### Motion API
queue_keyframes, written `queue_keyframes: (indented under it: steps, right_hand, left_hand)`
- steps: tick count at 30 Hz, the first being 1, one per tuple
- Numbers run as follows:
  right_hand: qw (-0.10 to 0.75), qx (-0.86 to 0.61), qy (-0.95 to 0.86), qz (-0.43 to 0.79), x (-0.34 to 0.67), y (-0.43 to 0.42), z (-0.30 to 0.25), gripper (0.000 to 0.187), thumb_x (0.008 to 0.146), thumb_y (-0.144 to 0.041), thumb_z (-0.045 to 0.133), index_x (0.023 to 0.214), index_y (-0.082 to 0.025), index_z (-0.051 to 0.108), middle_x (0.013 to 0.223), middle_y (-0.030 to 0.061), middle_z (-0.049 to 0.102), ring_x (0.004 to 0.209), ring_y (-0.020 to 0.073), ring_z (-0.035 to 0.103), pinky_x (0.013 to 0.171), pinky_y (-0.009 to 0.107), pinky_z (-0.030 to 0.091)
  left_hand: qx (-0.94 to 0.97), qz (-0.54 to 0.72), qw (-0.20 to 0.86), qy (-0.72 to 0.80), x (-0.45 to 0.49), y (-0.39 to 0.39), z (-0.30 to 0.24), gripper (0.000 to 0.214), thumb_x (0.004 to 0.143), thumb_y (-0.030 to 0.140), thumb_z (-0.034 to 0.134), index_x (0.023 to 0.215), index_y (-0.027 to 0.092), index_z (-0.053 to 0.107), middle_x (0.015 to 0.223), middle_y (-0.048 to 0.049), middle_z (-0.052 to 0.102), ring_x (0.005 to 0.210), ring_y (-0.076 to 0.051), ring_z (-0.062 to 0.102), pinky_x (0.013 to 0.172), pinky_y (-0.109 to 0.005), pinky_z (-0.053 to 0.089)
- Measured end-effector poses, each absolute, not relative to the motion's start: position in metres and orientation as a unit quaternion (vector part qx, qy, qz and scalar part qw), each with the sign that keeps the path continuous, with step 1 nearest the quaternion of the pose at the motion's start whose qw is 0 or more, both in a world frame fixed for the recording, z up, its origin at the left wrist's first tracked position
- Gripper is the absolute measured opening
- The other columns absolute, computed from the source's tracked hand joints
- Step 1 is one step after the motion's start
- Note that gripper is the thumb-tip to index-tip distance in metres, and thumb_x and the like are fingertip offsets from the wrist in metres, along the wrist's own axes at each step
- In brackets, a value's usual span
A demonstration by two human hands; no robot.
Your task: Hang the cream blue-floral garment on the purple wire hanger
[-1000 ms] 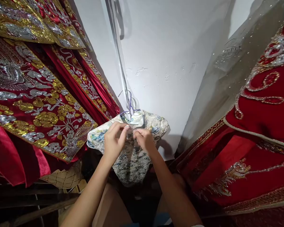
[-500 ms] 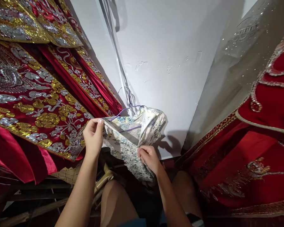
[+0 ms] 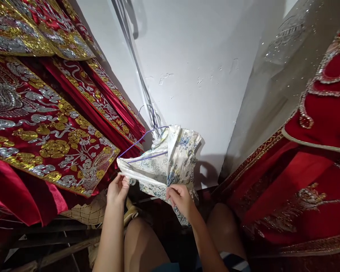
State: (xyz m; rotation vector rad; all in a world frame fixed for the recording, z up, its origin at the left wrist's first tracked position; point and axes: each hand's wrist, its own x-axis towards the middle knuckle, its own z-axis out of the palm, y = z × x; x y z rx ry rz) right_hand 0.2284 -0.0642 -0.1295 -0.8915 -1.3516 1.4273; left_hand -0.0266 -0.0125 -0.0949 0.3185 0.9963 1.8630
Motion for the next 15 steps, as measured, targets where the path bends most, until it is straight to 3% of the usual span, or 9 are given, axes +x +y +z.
queue_keyframes:
  steps: [3, 9, 12, 15]
  right_hand:
    - [0.474, -0.378, -0.544, 0.580, 0.232, -0.064, -0.132, 0.037, 0.091, -0.035, 0.051, 0.057, -0.021, 0.056, 0.039, -0.0053, 0.044, 0.039, 0.0111, 0.038, 0.051, 0.027, 0.036]
    - [0.416, -0.411, -0.564, 0.583, 0.243, -0.062, -0.147, 0.038, 0.090, -0.032, 0.050, 0.054, -0.020, 0.054, 0.041, -0.0038, 0.045, 0.042, 0.0118, 0.041, 0.051, 0.027, 0.034]
    - [0.396, -0.464, -0.591, 0.528, 0.253, -0.057, -0.153, 0.044, 0.091, -0.045, 0.055, 0.056, -0.019, 0.056, 0.049, -0.0013, 0.050, 0.050, 0.0143, 0.048, 0.055, 0.028, 0.038]
    - [0.455, -0.471, -0.588, 0.475, 0.255, -0.052, -0.152, 0.051, 0.089, -0.066, 0.054, 0.069, -0.020, 0.064, 0.069, 0.0038, 0.062, 0.073, 0.0211, 0.059, 0.074, 0.033, 0.047]
  left_hand:
    - [0.100, 0.739, 0.511, 0.426, -0.010, -0.022, -0.116, 0.024, 0.092, 0.007, 0.047, 0.072, 0.016, 0.056, 0.063, -0.0005, 0.059, 0.059, -0.010, 0.062, 0.066, -0.022, 0.056]
    - [0.130, 0.712, 0.547, 0.421, 0.013, -0.040, -0.120, 0.012, 0.081, 0.020, 0.067, 0.074, 0.015, 0.060, 0.076, -0.0022, 0.064, 0.071, -0.012, 0.064, 0.071, -0.023, 0.052]
    - [0.217, 0.706, 0.568, 0.363, 0.029, -0.052, -0.102, 0.020, 0.076, 0.030, 0.075, 0.077, 0.017, 0.060, 0.079, -0.0011, 0.061, 0.078, -0.015, 0.061, 0.077, -0.027, 0.050]
    - [0.344, 0.654, 0.593, 0.319, 0.057, -0.068, -0.083, 0.031, 0.078, 0.042, 0.076, 0.075, 0.017, 0.057, 0.075, -0.0006, 0.056, 0.075, -0.015, 0.055, 0.073, -0.026, 0.045]
